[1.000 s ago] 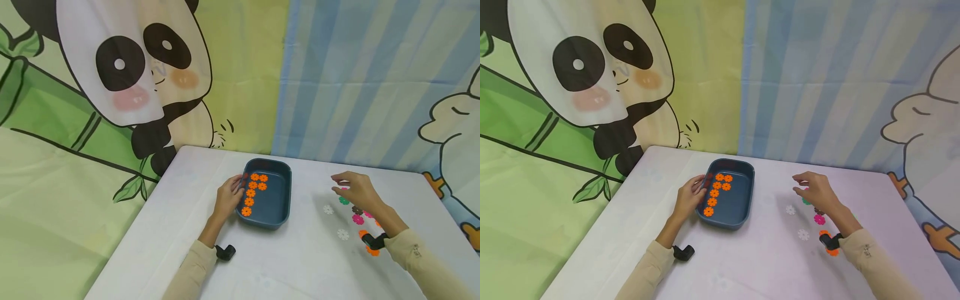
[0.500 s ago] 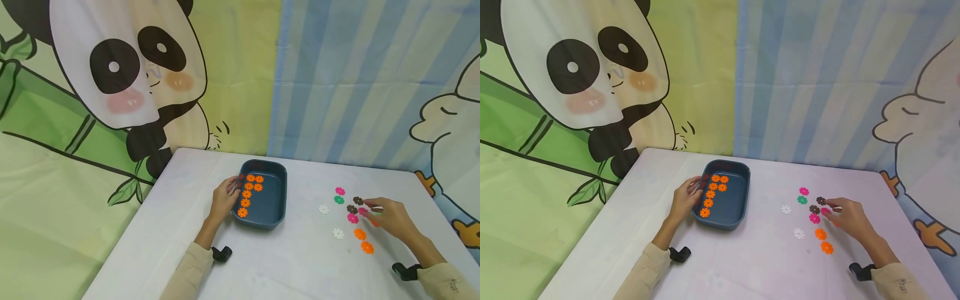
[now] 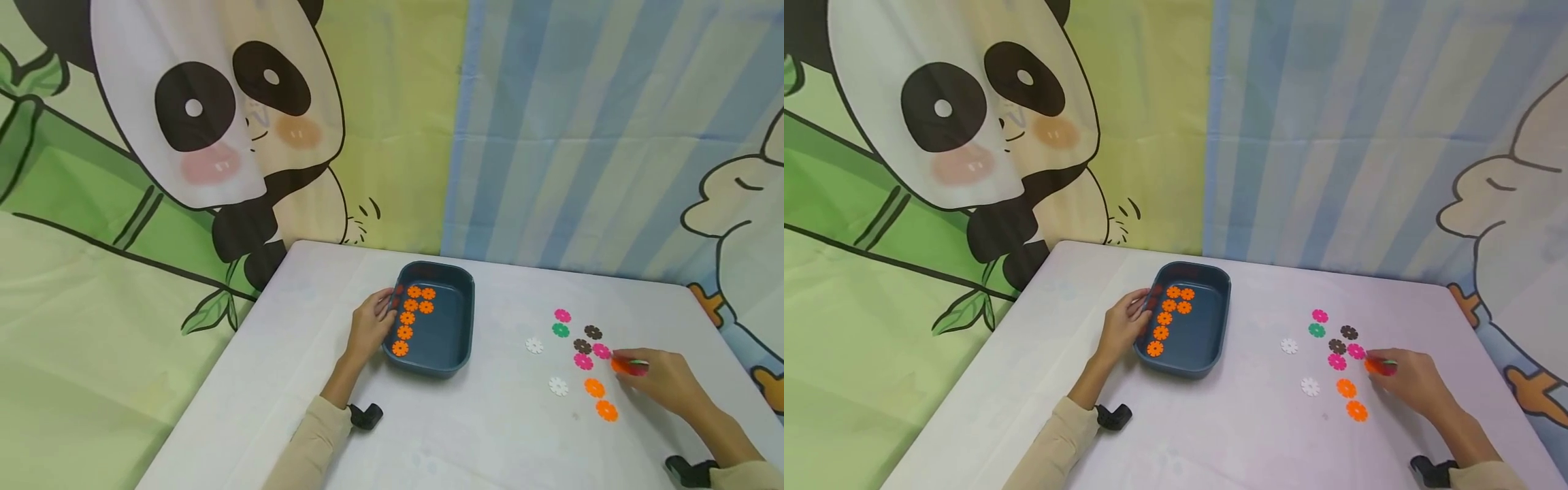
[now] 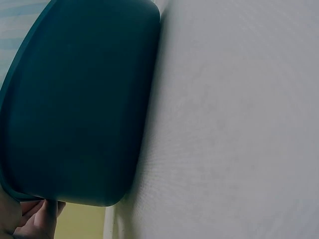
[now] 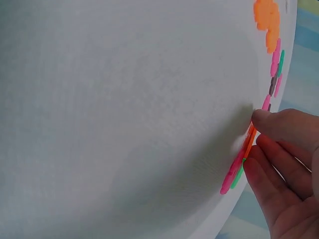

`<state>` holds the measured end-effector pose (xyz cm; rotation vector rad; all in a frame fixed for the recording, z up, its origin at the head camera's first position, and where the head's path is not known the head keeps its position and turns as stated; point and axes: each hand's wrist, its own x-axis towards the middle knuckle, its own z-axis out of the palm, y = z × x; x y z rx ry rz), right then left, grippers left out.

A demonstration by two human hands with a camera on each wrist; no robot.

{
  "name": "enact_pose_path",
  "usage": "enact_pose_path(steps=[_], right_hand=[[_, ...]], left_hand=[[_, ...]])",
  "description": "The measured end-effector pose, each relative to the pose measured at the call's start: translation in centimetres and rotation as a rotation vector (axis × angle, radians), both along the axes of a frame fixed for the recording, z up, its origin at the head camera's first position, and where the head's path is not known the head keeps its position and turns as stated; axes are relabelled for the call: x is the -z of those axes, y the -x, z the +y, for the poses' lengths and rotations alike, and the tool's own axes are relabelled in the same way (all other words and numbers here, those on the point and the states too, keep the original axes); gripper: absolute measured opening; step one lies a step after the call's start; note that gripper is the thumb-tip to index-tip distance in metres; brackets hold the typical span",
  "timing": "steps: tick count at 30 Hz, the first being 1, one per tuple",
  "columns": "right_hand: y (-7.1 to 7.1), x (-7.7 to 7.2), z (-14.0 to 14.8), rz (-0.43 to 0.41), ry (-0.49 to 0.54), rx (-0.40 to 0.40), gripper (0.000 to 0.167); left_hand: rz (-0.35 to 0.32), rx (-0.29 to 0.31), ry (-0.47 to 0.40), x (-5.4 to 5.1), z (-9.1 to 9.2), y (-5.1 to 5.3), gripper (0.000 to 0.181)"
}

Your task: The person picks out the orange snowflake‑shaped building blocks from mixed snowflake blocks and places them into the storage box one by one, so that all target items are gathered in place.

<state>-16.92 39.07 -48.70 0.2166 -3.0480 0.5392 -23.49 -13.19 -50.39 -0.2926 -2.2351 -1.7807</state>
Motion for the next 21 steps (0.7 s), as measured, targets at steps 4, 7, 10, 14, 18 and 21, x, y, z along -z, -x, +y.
enact_pose_path(steps=[4,7,10,14,18,21], right_hand=[[-0.20,-0.08,0.29,0.001,-0.006,-0.005,0.041],[-0.09,-0.17,0.34,0.018,0.002,-0.010,0.040],[0.15,-0.38,0.30,0.013,0.016,-0.010,0.041],[0.44,-0.33,0.48,-0.019,0.049,0.016,0.045],[0.59,-0.08,0.71,-0.054,0.086,0.044,0.047],[0.61,-0.12,0.51,-0.065,0.109,0.050,0.049]], left_hand=[[-0.007,0.005,-0.002,-0.02,0.16,-0.03,0.045],[-0.001,0.004,0.005,-0.02,0.17,0.14,0.045],[0.008,0.003,0.011,-0.08,0.12,0.26,0.045],[0.009,0.002,0.008,-0.19,0.09,0.18,0.045],[0.005,-0.001,0.003,-0.18,0.08,0.03,0.045],[0.003,-0.002,0.003,-0.14,0.08,-0.04,0.045]])
